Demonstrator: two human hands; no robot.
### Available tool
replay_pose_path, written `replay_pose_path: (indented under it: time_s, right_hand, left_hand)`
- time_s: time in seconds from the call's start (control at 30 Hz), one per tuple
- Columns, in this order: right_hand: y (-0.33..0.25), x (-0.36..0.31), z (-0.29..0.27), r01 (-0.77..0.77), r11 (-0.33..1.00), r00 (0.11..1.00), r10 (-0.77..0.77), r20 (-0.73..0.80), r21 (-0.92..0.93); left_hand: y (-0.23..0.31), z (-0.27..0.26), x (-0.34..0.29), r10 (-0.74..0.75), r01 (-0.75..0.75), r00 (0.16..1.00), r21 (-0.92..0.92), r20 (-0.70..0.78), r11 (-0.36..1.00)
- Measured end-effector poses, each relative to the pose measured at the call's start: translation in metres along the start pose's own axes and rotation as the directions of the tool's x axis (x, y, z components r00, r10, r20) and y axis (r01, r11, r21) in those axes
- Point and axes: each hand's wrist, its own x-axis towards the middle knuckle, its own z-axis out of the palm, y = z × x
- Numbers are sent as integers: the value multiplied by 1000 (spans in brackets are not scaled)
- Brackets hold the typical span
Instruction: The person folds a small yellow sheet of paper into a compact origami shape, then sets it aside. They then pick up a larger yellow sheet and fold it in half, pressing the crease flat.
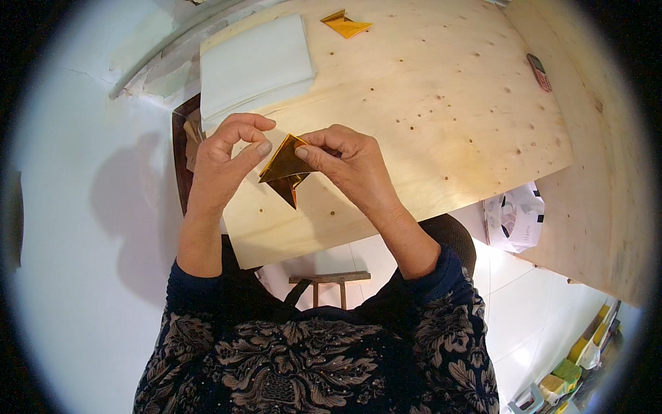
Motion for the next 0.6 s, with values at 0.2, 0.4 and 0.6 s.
replay_pose_path:
  time_s: [0.2,0.4,0.6]
  right_hand:
    - [0,3,-6,-123,976,988,104,111,182]
    - [0,0,-1,-50,975,991,21,136,215]
    - [4,4,-1,-46,954,993,12,115,295]
  left_hand:
    - [0,5,-1,-163,202,975,-288,153,936]
    - [-1,1,-2,-171,243,956,-314,240,918]
    - [0,1,-1,-204,367,912,-486,357,793]
